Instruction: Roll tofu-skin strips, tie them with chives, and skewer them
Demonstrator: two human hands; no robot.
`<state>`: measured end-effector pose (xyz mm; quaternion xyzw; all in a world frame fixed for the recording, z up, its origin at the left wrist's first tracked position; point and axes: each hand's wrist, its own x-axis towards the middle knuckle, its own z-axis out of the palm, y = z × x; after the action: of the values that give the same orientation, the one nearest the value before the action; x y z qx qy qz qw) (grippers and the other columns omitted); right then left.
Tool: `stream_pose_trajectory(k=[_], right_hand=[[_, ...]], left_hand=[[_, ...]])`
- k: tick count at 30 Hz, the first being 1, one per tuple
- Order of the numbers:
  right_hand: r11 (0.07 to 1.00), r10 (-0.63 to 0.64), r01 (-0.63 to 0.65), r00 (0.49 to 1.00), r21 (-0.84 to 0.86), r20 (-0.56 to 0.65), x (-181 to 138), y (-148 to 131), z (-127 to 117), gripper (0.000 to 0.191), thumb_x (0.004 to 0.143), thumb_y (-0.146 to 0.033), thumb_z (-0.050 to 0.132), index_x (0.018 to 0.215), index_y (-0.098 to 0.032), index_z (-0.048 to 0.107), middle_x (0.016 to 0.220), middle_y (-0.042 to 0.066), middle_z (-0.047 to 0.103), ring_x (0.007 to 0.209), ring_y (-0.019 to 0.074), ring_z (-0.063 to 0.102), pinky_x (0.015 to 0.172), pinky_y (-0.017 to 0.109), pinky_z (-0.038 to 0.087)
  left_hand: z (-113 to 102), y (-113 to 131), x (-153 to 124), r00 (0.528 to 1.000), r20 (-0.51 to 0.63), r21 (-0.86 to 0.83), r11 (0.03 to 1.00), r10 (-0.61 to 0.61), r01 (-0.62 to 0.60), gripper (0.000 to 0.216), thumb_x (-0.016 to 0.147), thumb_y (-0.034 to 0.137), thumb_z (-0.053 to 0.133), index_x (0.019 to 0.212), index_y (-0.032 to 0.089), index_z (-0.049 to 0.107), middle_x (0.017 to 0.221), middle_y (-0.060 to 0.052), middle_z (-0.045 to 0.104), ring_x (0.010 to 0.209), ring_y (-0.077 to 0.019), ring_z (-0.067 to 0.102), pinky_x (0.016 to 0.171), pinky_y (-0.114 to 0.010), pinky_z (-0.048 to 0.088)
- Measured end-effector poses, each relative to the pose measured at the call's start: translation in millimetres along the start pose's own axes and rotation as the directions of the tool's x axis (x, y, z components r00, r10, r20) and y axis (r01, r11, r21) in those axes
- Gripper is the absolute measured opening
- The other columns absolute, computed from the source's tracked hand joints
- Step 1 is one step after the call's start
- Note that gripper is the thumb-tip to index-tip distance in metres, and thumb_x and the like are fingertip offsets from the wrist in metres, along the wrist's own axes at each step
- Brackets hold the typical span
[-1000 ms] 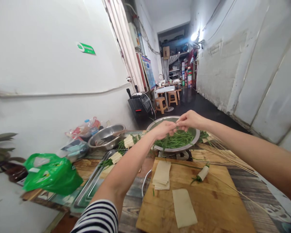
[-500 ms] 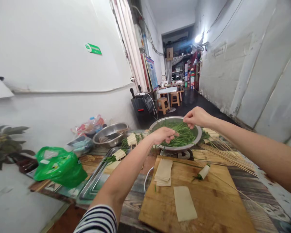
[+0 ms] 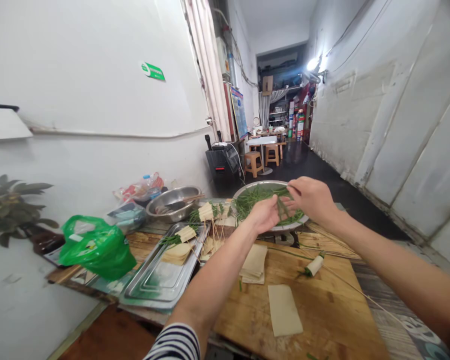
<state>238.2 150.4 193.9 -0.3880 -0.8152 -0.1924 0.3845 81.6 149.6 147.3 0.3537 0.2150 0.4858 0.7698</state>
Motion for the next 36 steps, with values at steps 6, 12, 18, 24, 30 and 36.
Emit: stream_pose_trajectory(k=[6,12,18,24,30,36], right_hand=[[0.953,-0.278,0.257,0.953,-0.163,-0.118,-52.7,-32.7,-2.9,0.032,0.095,-0.011,0.036,0.078,-0.015,0.063,0.069,0.006,0.059,0.064,0.0154,0.052,0.062,0.026,0.042],[0.951,-0.309,0.308,0.946,-0.029,-0.100,-81.1,-44.4,-4.0,0.023,0.094,-0.016,0.045,0.107,-0.012,0.064,0.098,0.013,0.067,0.092,0.0211,0.062,0.082,0.032,0.051],[0.941,-0.103,0.074,0.992,0.330,0.073,-85.6,-28.1,-30.1,0.037,0.092,-0.026,0.054,0.128,-0.023,0.057,0.115,0.012,0.062,0.097,0.0212,0.062,0.079,0.034,0.054],[0.772,-0.317,0.091,0.913,0.629,0.258,-106.0,-29.9,-16.2,0.027,0.096,-0.025,0.048,0.115,-0.020,0.066,0.101,0.009,0.066,0.091,0.0165,0.063,0.077,0.027,0.052],[0.661,-0.246,-0.172,0.869,0.730,0.428,-138.9,-51.7,-15.7,0.022,0.093,-0.029,0.054,0.107,-0.021,0.070,0.091,0.006,0.070,0.076,0.0134,0.064,0.069,0.024,0.049],[0.455,0.010,-0.528,0.808,0.717,0.589,-152.7,-69.5,-21.0,0.021,0.089,-0.032,0.058,0.094,-0.019,0.074,0.083,0.005,0.072,0.069,0.0144,0.066,0.064,0.025,0.052]], left_hand=[[30.8,9.1,-15.7,0.999,-0.050,-0.053,0.999,-0.014,0.011,0.036,0.101,0.021,0.033,0.099,0.005,0.065,0.074,-0.009,0.066,0.070,-0.0154,0.064,0.073,-0.028,0.051],[49.1,6.7,-32.6,0.993,-0.112,0.100,0.995,0.034,-0.023,0.020,0.095,0.012,0.044,0.092,0.004,0.062,0.058,0.003,0.045,0.047,-0.0042,0.041,0.050,-0.016,0.033],[32.4,6.8,-63.3,0.968,0.052,0.487,0.853,-0.244,0.189,0.030,0.079,0.033,0.072,0.074,0.014,0.050,0.058,0.007,0.041,0.048,-0.0040,0.033,0.048,-0.017,0.030],[4.3,-16.3,-83.8,0.819,0.096,0.559,0.711,-0.566,0.426,0.043,0.070,0.045,0.078,0.072,0.015,0.047,0.058,0.007,0.041,0.049,-0.0041,0.031,0.048,-0.017,0.029],[-13.3,-38.4,-102.0,0.703,0.176,0.500,0.678,-0.689,0.538,0.043,0.070,0.044,0.080,0.071,0.015,0.047,0.058,0.007,0.038,0.049,-0.0037,0.027,0.048,-0.017,0.026],[-15.7,-41.7,-109.0,0.710,0.194,0.556,0.672,-0.677,0.489,0.037,0.075,0.046,0.075,0.085,0.014,0.059,0.065,0.002,0.049,0.052,-0.0053,0.036,0.050,-0.019,0.031]])
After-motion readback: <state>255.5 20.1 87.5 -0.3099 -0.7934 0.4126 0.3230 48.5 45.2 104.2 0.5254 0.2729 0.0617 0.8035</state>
